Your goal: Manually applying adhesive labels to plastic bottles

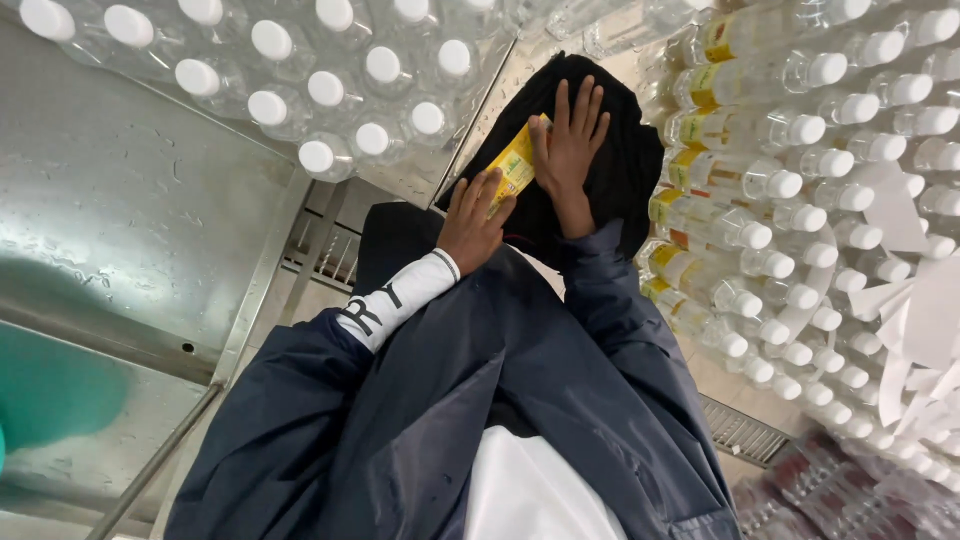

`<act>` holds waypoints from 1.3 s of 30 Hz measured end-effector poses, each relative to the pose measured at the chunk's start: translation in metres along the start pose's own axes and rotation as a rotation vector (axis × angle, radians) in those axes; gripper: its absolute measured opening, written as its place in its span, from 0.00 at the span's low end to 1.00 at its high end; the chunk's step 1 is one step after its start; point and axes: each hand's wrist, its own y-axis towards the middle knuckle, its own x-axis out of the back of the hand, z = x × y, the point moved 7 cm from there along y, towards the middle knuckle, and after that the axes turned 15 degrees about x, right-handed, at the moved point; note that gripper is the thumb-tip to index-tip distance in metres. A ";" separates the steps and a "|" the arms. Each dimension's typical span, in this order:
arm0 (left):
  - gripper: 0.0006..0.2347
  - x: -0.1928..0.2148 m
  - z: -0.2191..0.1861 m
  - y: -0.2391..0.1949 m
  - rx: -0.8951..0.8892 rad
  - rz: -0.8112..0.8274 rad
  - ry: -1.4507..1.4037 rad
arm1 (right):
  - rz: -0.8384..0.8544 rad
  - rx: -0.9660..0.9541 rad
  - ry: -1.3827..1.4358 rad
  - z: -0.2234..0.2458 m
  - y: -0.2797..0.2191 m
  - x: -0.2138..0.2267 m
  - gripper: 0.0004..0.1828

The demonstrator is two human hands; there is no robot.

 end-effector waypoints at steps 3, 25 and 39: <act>0.20 0.006 0.010 0.008 -0.016 -0.007 -0.011 | 0.026 0.018 -0.077 0.009 0.013 0.000 0.41; 0.29 0.023 0.060 0.003 0.118 0.115 0.040 | -0.279 0.062 0.196 0.038 0.013 0.009 0.34; 0.38 -0.069 -0.042 -0.001 -0.324 0.478 0.183 | -0.164 -0.352 -0.032 -0.013 -0.141 0.027 0.44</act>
